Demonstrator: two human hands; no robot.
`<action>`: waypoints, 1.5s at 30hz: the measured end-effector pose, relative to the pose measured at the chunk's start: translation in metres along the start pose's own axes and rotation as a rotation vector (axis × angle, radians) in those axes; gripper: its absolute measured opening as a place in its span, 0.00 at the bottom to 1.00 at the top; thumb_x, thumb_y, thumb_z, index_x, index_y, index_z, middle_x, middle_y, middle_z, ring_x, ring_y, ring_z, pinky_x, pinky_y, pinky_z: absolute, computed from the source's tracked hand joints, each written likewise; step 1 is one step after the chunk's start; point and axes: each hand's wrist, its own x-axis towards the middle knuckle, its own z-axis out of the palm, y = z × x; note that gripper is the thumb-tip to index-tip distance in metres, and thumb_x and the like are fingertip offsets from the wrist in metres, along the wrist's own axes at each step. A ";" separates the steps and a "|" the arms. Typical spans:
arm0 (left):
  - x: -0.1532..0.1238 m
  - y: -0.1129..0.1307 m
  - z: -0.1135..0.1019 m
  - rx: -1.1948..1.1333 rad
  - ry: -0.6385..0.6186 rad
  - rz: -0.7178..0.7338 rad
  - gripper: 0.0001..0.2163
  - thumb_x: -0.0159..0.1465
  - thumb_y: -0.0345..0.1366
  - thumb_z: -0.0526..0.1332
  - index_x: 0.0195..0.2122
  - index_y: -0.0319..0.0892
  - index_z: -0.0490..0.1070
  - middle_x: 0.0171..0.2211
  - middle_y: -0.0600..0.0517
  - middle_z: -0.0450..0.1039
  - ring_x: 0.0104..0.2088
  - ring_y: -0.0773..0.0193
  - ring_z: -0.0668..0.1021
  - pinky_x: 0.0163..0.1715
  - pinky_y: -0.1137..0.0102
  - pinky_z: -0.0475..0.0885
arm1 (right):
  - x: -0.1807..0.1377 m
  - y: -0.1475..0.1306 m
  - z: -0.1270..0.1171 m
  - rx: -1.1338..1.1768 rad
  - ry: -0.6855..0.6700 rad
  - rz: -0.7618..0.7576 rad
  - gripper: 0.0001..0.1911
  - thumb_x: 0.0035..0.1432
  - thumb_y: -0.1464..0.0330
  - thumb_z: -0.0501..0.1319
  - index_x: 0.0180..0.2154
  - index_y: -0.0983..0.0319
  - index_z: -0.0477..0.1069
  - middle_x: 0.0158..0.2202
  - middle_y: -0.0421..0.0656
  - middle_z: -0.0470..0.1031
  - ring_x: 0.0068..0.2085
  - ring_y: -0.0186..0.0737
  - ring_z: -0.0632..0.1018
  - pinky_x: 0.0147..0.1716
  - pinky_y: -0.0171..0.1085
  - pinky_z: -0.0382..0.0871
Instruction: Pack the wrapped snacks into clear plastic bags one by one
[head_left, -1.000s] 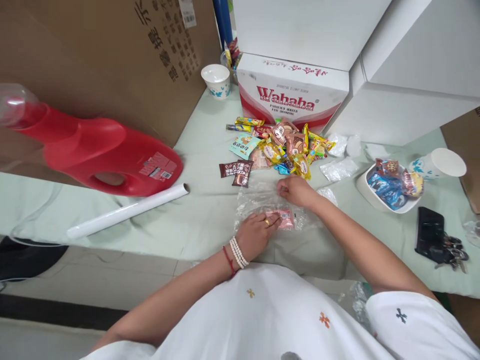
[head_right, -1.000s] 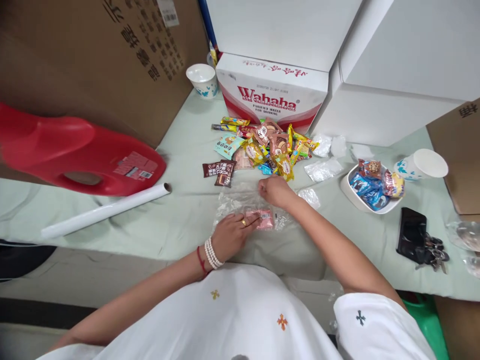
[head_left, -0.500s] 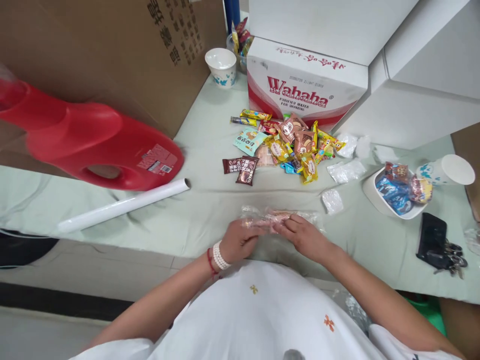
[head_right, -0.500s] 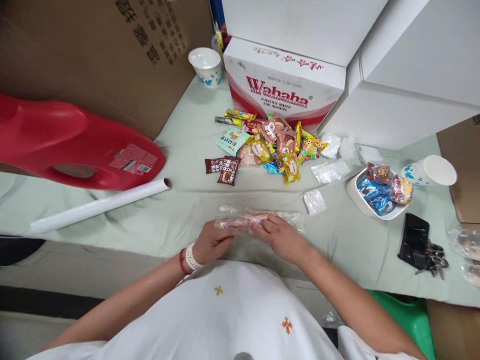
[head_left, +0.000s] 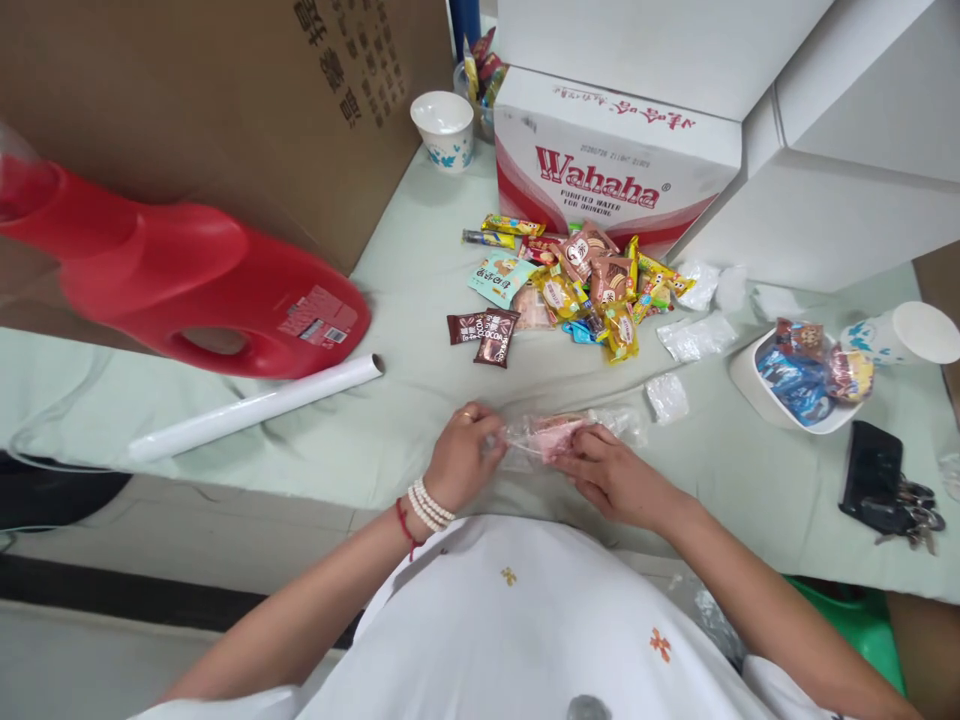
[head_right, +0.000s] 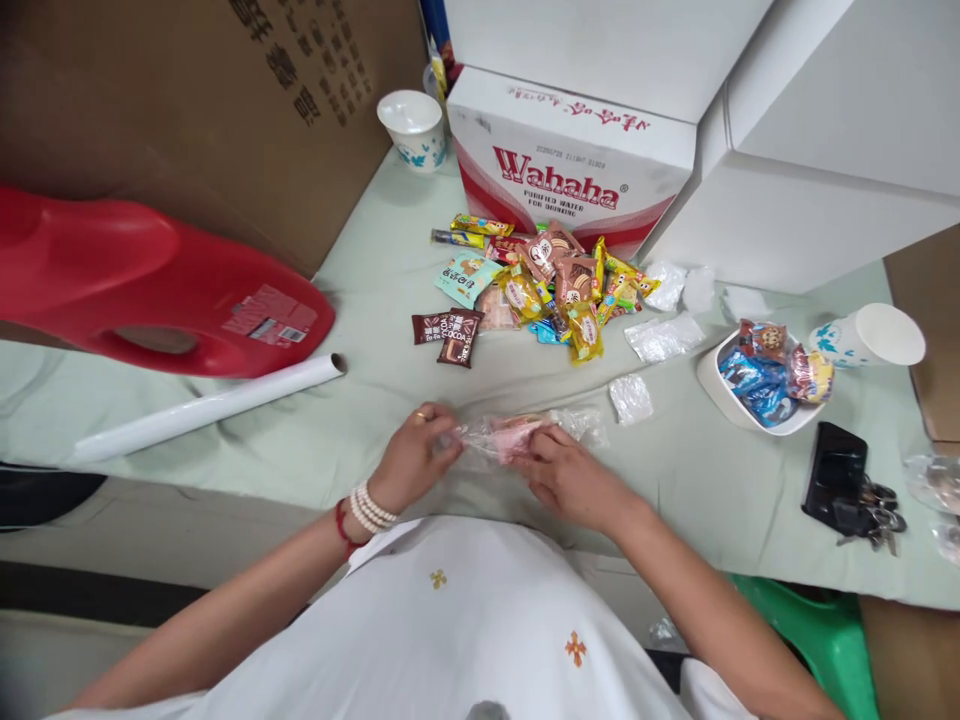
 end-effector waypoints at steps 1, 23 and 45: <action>-0.003 0.005 -0.003 -0.052 -0.010 -0.027 0.04 0.60 0.35 0.62 0.31 0.42 0.74 0.35 0.49 0.76 0.38 0.58 0.77 0.41 0.63 0.73 | -0.001 0.000 0.001 0.024 0.009 0.001 0.17 0.67 0.73 0.59 0.56 0.62 0.75 0.41 0.50 0.71 0.50 0.49 0.69 0.52 0.49 0.72; 0.028 0.061 0.044 0.370 0.100 0.005 0.33 0.61 0.48 0.69 0.65 0.45 0.65 0.54 0.39 0.69 0.54 0.44 0.71 0.49 0.55 0.70 | -0.019 0.015 0.013 -0.253 0.490 0.610 0.04 0.65 0.69 0.59 0.39 0.60 0.72 0.57 0.55 0.67 0.57 0.57 0.69 0.53 0.54 0.71; 0.063 0.047 0.026 -0.383 -0.509 -0.267 0.17 0.59 0.51 0.58 0.23 0.42 0.65 0.17 0.57 0.63 0.20 0.66 0.69 0.19 0.72 0.62 | 0.015 -0.031 0.067 -0.206 0.404 0.328 0.23 0.69 0.70 0.55 0.63 0.64 0.66 0.63 0.58 0.68 0.65 0.54 0.66 0.64 0.57 0.66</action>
